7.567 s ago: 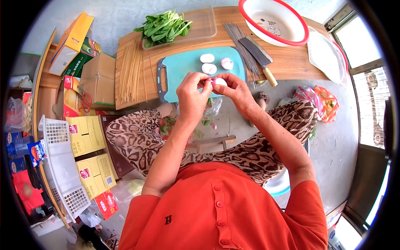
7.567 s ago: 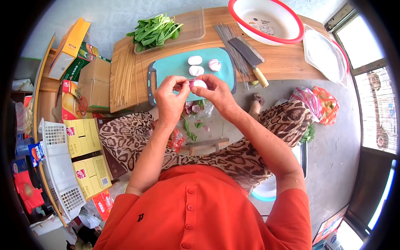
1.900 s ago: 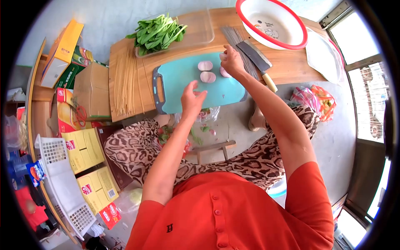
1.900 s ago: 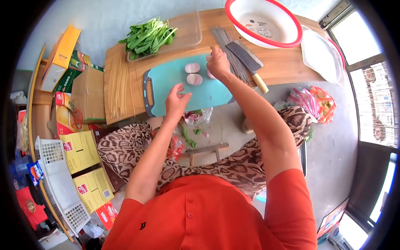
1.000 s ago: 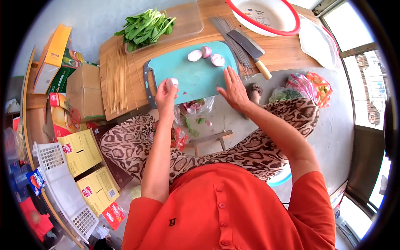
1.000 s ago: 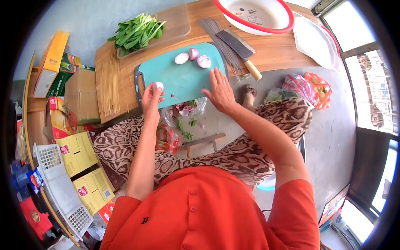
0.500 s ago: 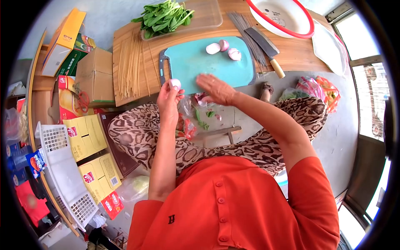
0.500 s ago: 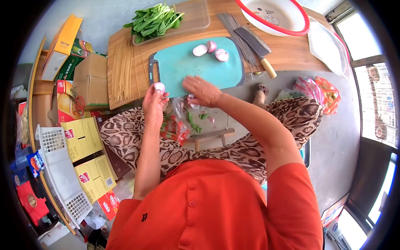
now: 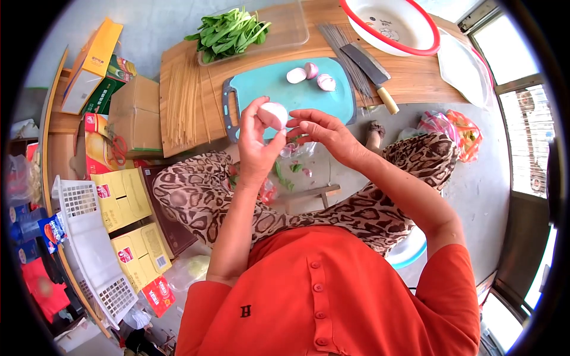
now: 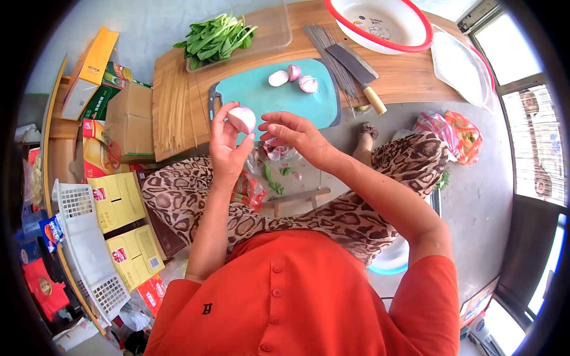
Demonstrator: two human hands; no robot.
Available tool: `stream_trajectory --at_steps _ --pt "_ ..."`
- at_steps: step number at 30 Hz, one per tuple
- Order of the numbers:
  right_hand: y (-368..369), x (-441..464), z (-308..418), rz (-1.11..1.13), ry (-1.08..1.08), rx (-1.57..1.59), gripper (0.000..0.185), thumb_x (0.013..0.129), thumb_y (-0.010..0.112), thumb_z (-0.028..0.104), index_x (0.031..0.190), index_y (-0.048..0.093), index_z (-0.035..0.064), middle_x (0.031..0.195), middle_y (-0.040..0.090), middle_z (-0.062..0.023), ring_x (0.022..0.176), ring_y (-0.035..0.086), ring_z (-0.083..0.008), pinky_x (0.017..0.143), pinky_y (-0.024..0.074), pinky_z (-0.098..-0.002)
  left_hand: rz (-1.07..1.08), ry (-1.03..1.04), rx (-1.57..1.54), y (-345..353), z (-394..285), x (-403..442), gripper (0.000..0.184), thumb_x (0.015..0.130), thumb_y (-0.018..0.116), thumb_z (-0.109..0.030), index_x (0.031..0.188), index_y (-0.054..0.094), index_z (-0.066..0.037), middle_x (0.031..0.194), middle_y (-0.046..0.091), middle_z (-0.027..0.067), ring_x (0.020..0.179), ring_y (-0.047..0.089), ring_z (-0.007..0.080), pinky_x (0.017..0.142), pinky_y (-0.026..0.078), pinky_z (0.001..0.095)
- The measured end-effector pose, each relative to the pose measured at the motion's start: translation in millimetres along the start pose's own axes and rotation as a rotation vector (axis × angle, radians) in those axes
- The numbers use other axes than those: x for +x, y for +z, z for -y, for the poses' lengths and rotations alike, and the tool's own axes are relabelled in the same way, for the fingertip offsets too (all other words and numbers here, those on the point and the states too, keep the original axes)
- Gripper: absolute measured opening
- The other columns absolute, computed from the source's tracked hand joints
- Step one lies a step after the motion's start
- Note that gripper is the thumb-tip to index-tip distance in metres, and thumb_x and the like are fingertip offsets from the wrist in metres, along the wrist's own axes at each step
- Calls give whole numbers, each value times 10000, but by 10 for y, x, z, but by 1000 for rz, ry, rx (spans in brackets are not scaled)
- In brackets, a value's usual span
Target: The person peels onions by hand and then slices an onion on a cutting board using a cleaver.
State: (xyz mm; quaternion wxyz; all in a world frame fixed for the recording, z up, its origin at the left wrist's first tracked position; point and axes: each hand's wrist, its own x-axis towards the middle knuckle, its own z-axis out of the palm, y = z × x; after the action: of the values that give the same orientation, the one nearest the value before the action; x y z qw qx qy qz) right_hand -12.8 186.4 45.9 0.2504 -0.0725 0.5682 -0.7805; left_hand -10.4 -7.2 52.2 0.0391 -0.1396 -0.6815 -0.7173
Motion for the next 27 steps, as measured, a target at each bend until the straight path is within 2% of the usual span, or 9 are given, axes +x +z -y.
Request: stream_trajectory --at_steps 2,6,10,12,14,21,24,26,27 --pt "-22 -20 6 18 29 152 482 1006 553 295 1378 468 1 1255 609 -109 1094 606 -181 946 489 -318 11 40 60 55 -57 19 642 792 606 102 1385 375 24 946 515 32 972 531 144 994 414 329" --pt "-274 -9 -92 -18 51 -26 426 989 581 241 1341 516 10 1206 634 -94 1075 617 -181 912 503 -320 -1 40 121 -28 299 46 597 765 649 82 1325 458 5 1077 529 83 985 591 185 955 495 360" --pt "-976 288 -318 -482 -110 -703 394 849 717 182 1182 617 -3 1107 674 -153 1022 650 -254 857 526 -352 -127 -141 591 -275 855 233 610 747 704 -33 1319 495 -9 1158 546 149 1036 598 261 892 509 365" --pt "-1270 440 -425 -630 -161 -965 581 767 778 206 1268 550 18 1181 603 -175 1059 611 -325 921 498 -412 -124 -174 762 -341 1088 381 623 745 720 -69 1326 503 -14 1182 562 167 1065 600 280 867 512 376" --pt "-1388 559 -485 -654 -120 -1070 668 747 794 219 1319 495 46 1256 544 -175 1148 557 -336 955 479 -431 -165 -141 820 -380 1277 549 623 732 738 -138 1309 528 -28 1196 548 188 1062 594 311 887 497 377" --pt "-1152 874 -359 -554 -56 -1357 667 718 800 221 1295 498 75 1247 550 -140 1181 527 -324 966 484 -421 -40 -163 923 -357 1488 736 739 723 767 -71 1385 441 -27 1259 519 197 1197 497 360 986 439 418" --pt "-1217 949 -367 -486 27 -1330 611 723 788 204 1264 532 82 1215 579 -133 1159 544 -340 940 500 -427 -121 -25 905 -380 1552 611 746 754 751 -75 1421 416 -42 1344 494 182 1273 450 348 1024 415 428" --pt "-1382 1032 -453 -519 20 -995 555 736 777 180 1228 551 55 1182 612 -123 1146 572 -294 909 517 -399 -168 7 953 -367 1388 499 688 776 734 -71 1398 443 -36 1347 502 172 1247 484 328 997 439 418" --pt "-1405 982 -333 -439 199 -481 515 803 767 208 1241 547 49 1189 621 -104 1147 581 -239 913 508 -371 -214 44 997 -350 1271 460 629 798 718 -67 1375 470 -30 1349 510 162 1221 517 309 970 463 408"
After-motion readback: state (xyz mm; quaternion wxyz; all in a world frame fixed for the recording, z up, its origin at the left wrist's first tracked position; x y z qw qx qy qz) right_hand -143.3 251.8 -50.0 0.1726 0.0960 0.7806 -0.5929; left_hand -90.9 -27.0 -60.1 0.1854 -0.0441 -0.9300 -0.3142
